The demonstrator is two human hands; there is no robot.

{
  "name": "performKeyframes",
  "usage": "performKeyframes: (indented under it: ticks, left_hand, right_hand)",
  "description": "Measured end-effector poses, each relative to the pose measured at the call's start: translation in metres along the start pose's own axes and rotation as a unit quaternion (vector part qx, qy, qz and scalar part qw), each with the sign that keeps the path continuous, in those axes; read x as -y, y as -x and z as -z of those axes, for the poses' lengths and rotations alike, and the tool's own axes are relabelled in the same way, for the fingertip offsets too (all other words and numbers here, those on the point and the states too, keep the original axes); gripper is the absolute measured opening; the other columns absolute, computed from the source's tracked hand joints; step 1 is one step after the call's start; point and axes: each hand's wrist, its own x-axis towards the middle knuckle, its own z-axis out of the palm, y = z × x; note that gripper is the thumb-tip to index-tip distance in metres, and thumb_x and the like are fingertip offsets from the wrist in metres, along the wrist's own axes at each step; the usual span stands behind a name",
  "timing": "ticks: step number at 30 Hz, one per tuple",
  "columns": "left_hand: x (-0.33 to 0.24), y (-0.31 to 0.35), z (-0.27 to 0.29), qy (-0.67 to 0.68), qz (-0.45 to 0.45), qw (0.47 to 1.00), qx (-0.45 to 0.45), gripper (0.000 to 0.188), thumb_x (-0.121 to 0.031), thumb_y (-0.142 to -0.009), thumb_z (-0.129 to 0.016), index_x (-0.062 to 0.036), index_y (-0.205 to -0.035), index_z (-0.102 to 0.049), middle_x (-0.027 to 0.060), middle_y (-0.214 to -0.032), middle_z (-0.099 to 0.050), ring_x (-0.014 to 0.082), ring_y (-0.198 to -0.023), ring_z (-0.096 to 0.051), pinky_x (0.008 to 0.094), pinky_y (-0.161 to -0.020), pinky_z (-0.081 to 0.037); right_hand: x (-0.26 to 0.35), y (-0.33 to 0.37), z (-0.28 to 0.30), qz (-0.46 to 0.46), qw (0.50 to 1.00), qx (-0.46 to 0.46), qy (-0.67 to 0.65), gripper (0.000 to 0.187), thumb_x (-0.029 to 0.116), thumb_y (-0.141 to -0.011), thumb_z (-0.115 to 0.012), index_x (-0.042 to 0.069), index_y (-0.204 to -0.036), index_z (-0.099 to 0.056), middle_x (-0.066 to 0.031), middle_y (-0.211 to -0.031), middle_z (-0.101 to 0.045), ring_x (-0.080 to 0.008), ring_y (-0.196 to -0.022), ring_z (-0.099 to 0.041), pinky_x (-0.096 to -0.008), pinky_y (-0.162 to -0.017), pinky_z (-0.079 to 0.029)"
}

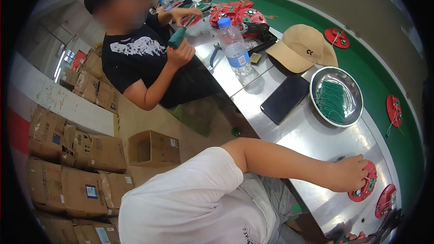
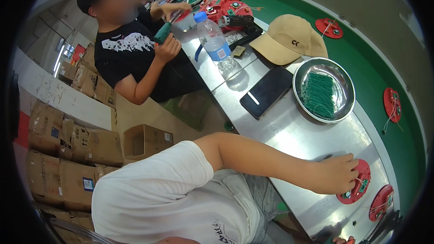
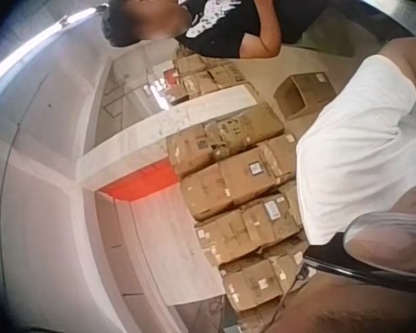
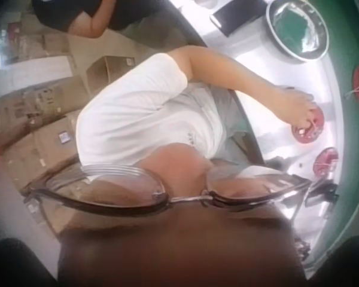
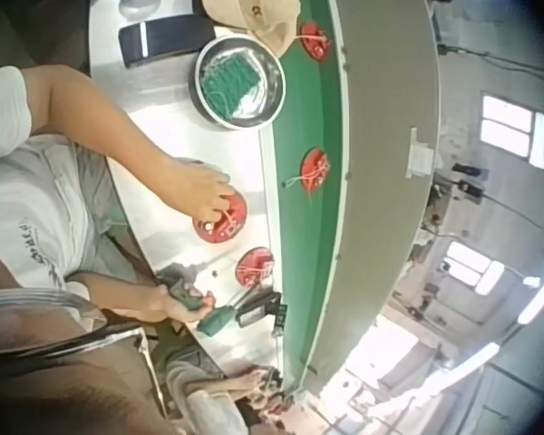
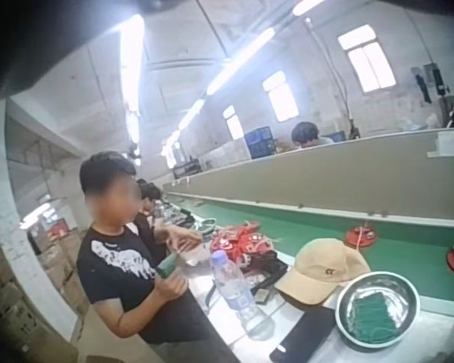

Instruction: Soldering components and wires onto small circuit boards on an assembly line.

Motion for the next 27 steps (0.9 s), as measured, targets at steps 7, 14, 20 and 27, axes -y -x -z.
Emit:
performKeyframes:
  ticks: [7,14,20,27]
  left_hand:
    - [0.004,-0.007,0.000,-0.026,-0.005,0.999,-0.021,0.011,-0.022,-0.079,-0.066,-0.0120,-0.084,-0.070,0.0036,-0.091,-0.064,0.0236,-0.100,-0.058,0.0388,-0.084,-0.044]
    - [-0.002,-0.006,0.019,-0.005,-0.022,1.000,-0.005,0.015,-0.015,-0.075,-0.067,-0.0083,-0.088,-0.066,0.0073,-0.095,-0.062,0.0244,-0.096,-0.058,0.0368,-0.081,-0.045]
    - [0.002,0.012,0.060,0.036,0.018,0.994,0.098,0.024,-0.007,-0.075,-0.069,-0.0054,-0.098,-0.065,0.0104,-0.103,-0.063,0.0287,-0.103,-0.058,0.0389,-0.087,-0.046]
    - [0.096,0.011,0.131,0.026,0.101,0.987,-0.126,0.017,-0.012,-0.085,-0.070,-0.0036,-0.100,-0.072,0.0146,-0.101,-0.072,0.0331,-0.092,-0.068,0.0424,-0.081,-0.054]
  right_hand:
    - [0.023,0.005,0.020,-0.018,0.918,-0.246,0.311,0.037,0.033,-0.098,-0.052,0.000,-0.109,-0.062,-0.0023,-0.071,-0.055,-0.0130,-0.058,-0.049,-0.0261,-0.052,-0.040]
    - [0.019,0.018,-0.022,-0.054,0.915,-0.192,0.350,0.043,0.033,-0.104,-0.044,-0.005,-0.118,-0.057,-0.0034,-0.073,-0.053,-0.0106,-0.066,-0.047,-0.0244,-0.063,-0.040]
    - [0.006,0.018,-0.029,0.004,0.922,-0.201,0.330,0.038,0.029,-0.104,-0.044,-0.005,-0.116,-0.056,-0.0084,-0.088,-0.060,-0.0100,-0.064,-0.049,-0.0246,-0.053,-0.041]
    - [0.010,0.018,-0.033,0.013,0.927,-0.186,0.326,0.036,0.028,-0.103,-0.045,-0.004,-0.114,-0.057,-0.0116,-0.108,-0.062,-0.0102,-0.066,-0.051,-0.0249,-0.053,-0.043]
